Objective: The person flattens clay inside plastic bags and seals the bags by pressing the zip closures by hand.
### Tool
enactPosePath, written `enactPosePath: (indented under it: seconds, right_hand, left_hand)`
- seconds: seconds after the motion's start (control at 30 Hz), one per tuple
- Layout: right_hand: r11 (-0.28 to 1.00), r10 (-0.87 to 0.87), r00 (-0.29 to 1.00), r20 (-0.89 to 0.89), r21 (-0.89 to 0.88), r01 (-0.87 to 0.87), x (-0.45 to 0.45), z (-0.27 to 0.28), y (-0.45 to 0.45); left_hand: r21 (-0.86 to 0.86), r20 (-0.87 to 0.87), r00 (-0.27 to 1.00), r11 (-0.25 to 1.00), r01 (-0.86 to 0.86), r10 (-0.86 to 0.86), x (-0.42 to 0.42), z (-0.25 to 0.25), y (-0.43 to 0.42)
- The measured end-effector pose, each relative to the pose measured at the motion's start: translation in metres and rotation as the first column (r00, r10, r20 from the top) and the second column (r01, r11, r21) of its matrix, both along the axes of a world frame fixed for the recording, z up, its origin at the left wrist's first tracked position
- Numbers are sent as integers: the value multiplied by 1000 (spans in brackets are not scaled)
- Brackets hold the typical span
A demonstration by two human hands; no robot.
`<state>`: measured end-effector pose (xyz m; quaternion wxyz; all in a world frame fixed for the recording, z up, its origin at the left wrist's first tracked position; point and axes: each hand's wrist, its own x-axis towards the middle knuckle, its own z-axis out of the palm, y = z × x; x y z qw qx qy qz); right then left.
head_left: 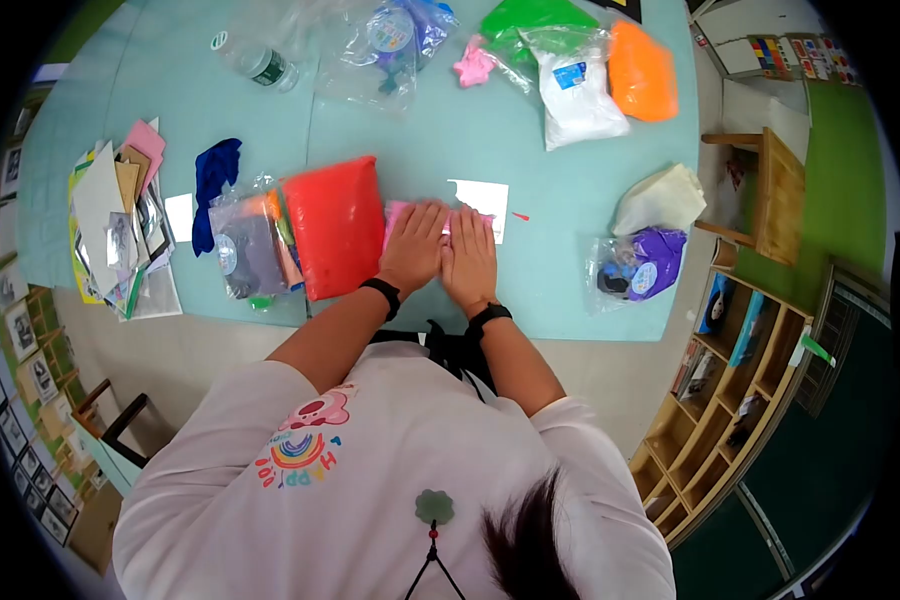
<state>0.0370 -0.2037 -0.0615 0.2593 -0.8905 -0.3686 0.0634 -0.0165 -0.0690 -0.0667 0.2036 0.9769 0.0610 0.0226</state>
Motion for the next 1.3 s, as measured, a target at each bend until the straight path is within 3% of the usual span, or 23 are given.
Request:
enactPosePath:
  seconds: [0.73, 0.87, 0.93, 1.0, 1.1, 1.13, 1.23, 1.3]
  right_hand:
    - [998, 49, 999, 9, -36, -48, 3, -24, -9]
    - [999, 41, 998, 37, -24, -40, 9, -10, -4]
    - [995, 77, 997, -21, 64, -75, 27, 3, -5]
    - [974, 103, 995, -16, 204, -98, 43, 17, -6]
    - [987, 157, 966, -203, -1, -160, 63, 29, -1]
    - [981, 195, 970, -148, 24, -194, 68, 37, 2]
    - [979, 186, 919, -349, -12, -203, 80, 44, 7]
    - [987, 157, 910, -383, 29, -157, 77, 54, 4]
  left_hand:
    - [15, 70, 997, 999, -37, 36, -5, -8, -7]
    - [-79, 74, 997, 997, -21, 27, -1, 1, 2]
    - [-201, 127, 992, 980, 9, 17, 0, 10, 15]
    - [-149, 123, 992, 989, 20, -2, -6, 27, 27]
    - [-157, 145, 989, 987, 40, -17, -2, 43, 38]
    - [-176, 150, 989, 983, 46, -19, -3, 45, 40]
    - [-182, 148, 988, 981, 70, -43, 3, 53, 40]
    - [-135, 187, 980, 987, 91, -64, 5, 65, 37]
